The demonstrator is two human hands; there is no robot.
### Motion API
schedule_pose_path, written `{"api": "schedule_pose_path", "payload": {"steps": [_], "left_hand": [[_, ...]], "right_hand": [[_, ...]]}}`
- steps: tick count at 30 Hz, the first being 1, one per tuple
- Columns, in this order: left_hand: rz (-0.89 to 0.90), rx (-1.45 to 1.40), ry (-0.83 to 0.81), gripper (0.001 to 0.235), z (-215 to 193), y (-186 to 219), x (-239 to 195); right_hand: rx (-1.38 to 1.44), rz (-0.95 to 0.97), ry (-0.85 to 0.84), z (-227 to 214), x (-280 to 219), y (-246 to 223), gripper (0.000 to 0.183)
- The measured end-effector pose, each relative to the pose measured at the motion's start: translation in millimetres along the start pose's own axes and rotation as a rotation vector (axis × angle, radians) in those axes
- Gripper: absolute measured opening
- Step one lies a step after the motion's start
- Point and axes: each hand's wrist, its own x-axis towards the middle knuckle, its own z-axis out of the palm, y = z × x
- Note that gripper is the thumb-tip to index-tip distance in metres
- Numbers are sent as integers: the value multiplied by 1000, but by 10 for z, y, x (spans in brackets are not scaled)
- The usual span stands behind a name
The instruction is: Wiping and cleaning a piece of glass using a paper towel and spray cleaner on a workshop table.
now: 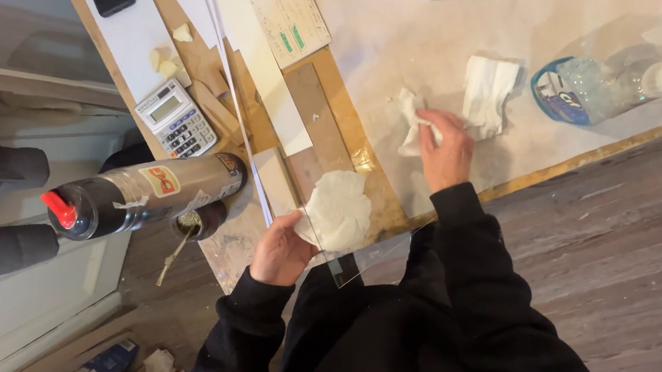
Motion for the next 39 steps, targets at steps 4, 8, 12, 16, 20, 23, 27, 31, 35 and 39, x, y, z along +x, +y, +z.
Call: {"api": "schedule_pose_path", "payload": {"steps": [4, 8, 12, 16, 20, 23, 27, 31, 35, 39], "left_hand": [[39, 58, 49, 50, 129, 54, -82], [116, 43, 128, 50, 69, 117, -81], [229, -68, 171, 41, 239, 205, -151], [199, -167, 119, 41, 358, 248, -175], [221, 12, 35, 30, -90, 100, 20], [235, 51, -42, 20, -167, 125, 9], [248, 65, -86, 21, -50, 159, -19], [270, 95, -83, 44, 2, 151, -76], [259, 63, -23, 40, -331, -3, 38], [406, 6, -262, 46, 411, 302, -71]], "right_hand": [[-49, -17, 71, -34, 34, -312, 32], [-96, -21, 14, 13, 52, -245, 40], [-75, -75, 21, -29, 66, -286, 36], [-63, -54, 28, -60, 68, -328, 35], [104, 60, 57, -46, 52, -278, 32], [131, 25, 52, -7, 64, -339, 32], [105, 7, 60, 16, 53, -334, 34], [85, 21, 110, 161, 6, -428, 34], [362, -191, 17, 104, -111, -2136, 28], [372, -230, -281, -220, -186, -2486, 54]]}}
